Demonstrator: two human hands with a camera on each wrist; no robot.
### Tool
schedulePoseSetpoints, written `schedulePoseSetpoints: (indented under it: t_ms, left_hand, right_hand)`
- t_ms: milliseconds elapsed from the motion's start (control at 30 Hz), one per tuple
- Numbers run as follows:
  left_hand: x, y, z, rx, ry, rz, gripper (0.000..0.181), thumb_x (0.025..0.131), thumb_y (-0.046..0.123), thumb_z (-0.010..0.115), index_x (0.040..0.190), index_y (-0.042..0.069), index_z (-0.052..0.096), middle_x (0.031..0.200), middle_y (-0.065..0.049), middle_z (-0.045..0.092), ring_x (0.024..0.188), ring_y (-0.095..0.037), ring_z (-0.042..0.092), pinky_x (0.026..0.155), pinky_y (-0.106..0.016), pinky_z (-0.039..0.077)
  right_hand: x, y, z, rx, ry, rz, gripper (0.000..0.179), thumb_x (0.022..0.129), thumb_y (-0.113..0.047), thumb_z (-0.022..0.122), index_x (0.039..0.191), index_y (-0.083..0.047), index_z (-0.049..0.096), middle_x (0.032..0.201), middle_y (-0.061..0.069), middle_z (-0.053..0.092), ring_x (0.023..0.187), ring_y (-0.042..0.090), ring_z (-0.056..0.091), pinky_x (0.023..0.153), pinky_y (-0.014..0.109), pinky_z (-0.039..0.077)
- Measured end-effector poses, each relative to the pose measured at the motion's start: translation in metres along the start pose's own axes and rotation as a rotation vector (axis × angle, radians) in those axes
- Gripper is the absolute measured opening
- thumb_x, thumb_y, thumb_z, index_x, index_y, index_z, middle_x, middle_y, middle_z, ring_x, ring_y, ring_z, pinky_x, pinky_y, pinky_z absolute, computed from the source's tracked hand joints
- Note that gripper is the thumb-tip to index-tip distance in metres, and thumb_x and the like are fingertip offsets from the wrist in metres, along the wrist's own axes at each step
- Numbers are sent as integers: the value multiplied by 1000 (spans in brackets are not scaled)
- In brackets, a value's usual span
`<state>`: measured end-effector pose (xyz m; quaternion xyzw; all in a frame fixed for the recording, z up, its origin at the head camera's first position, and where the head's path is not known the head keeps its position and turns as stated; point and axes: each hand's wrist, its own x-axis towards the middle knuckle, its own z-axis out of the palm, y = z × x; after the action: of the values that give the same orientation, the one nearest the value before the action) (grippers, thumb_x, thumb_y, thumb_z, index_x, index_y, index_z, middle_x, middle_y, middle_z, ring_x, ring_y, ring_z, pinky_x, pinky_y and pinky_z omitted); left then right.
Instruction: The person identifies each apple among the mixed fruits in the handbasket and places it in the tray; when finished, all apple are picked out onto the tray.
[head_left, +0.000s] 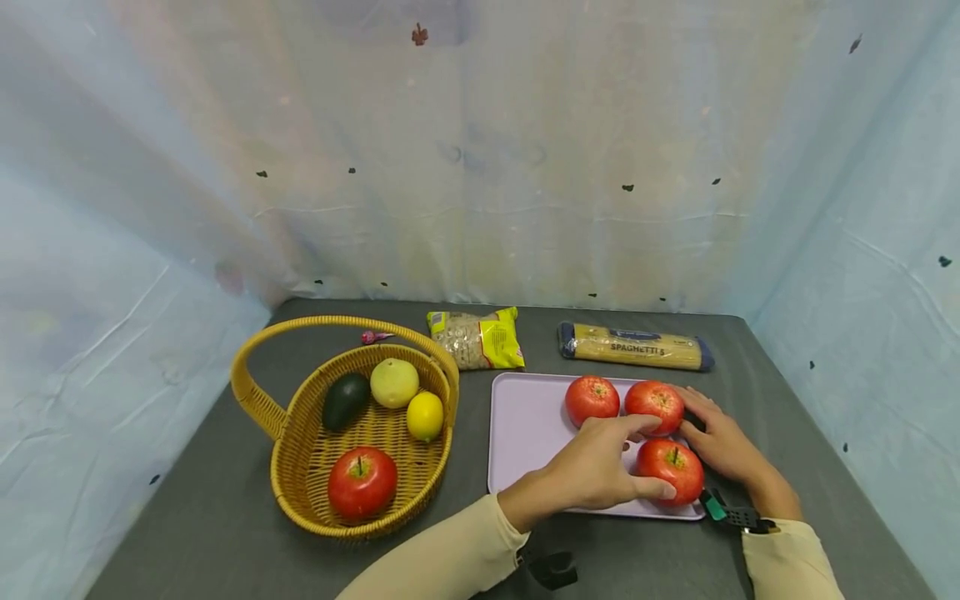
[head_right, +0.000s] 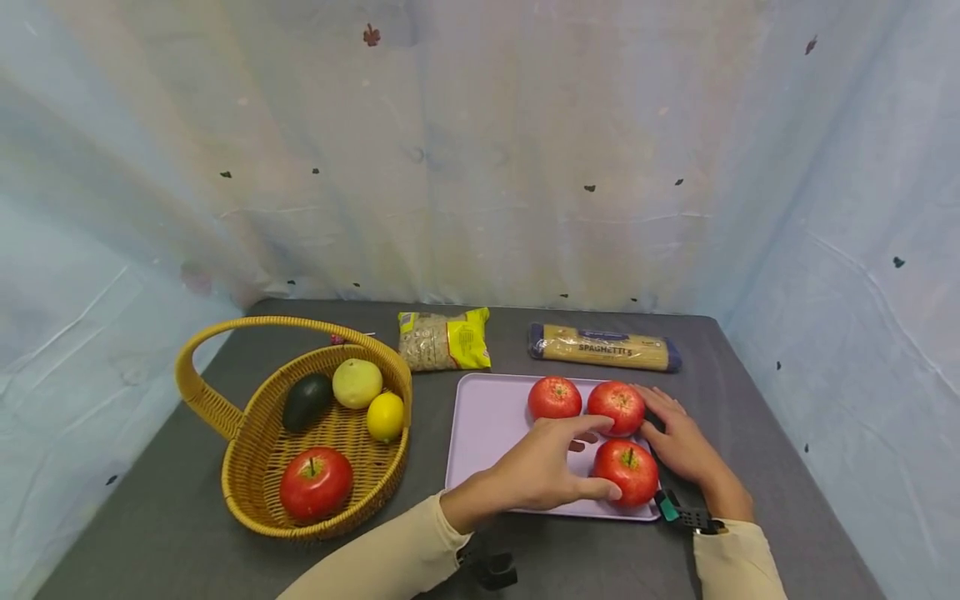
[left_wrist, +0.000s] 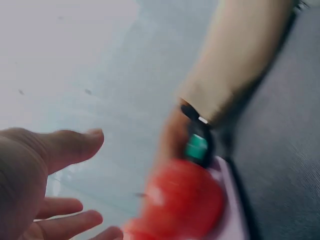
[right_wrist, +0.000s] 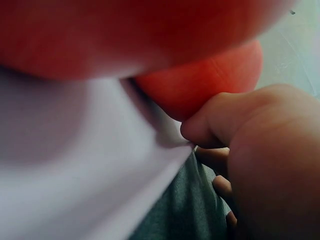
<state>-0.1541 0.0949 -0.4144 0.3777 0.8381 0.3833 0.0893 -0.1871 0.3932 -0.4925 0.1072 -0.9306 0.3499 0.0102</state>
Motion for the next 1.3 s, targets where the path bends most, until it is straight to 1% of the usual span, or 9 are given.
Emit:
schedulePoseSetpoints:
  t_ms: [133, 267, 333, 467, 533, 767, 933, 1100, 1300]
  left_hand:
    - [-21, 11, -26, -114, -38, 94, 73, 94, 38, 89, 156, 16, 59, 148, 7, 70, 127, 1, 68, 102, -9, 51]
    - [-49, 15, -51, -211, -48, 156, 72, 92, 29, 91, 155, 15, 60, 150, 5, 69, 127, 3, 67, 106, -11, 51]
    - [-63, 14, -63, -267, -40, 165, 73, 90, 23, 93, 155, 15, 60, 149, 3, 69, 126, 2, 68, 109, -15, 51]
    - [-93, 6, -89, -383, -27, 145, 75, 88, 16, 94, 155, 18, 61, 151, 1, 68, 130, -3, 68, 114, -23, 52]
    - [-108, -1, -101, -396, -22, 137, 75, 89, 16, 94, 156, 19, 60, 153, 2, 66, 132, -6, 68, 115, -27, 53]
    - [-163, -27, -142, -291, -2, 82, 77, 93, 30, 92, 160, 21, 56, 159, 4, 62, 138, -14, 65, 115, -35, 55]
    - [-199, -48, -167, -240, 33, 35, 75, 93, 26, 91, 160, 22, 56, 156, 2, 64, 138, -17, 66, 114, -35, 56]
    - [-228, -70, -186, -211, 67, 18, 74, 93, 20, 90, 159, 20, 57, 156, 1, 65, 138, -20, 67, 110, -35, 58]
    - [-256, -92, -204, -197, 84, -72, 72, 95, 12, 87, 160, 20, 56, 156, 1, 64, 137, -19, 67, 107, -30, 59]
  right_hand:
    - [0, 0, 0, 6, -9, 11, 57, 109, -18, 63, 162, -3, 49, 165, 36, 43, 158, 64, 22, 115, 91, 21]
    - [0, 1, 0, 11, 1, -12, 57, 109, -18, 65, 162, -3, 49, 164, 37, 43, 157, 65, 24, 114, 90, 22]
    - [0, 1, -1, 16, 14, -36, 57, 108, -16, 65, 161, -2, 50, 163, 37, 44, 156, 66, 25, 115, 89, 23]
    - [1, 2, -2, 28, 22, -55, 57, 107, -13, 65, 161, -2, 51, 163, 37, 44, 156, 66, 25, 117, 88, 22]
    - [1, 3, -2, 24, 23, -54, 57, 107, -13, 65, 161, -2, 51, 163, 37, 44, 156, 66, 25, 117, 88, 21]
    - [1, 4, -1, 15, 5, -38, 58, 108, -14, 64, 162, -1, 49, 165, 38, 41, 157, 66, 23, 116, 89, 21]
    - [1, 3, -2, 12, -9, -23, 58, 109, -16, 63, 163, -2, 47, 166, 38, 39, 158, 65, 22, 116, 89, 20]
    - [0, 3, -1, 13, -4, -27, 57, 108, -15, 63, 162, -1, 48, 165, 38, 41, 157, 66, 23, 116, 89, 21]
    - [1, 4, -1, 13, 3, -42, 57, 108, -15, 63, 161, 1, 48, 165, 39, 41, 156, 67, 23, 115, 90, 20]
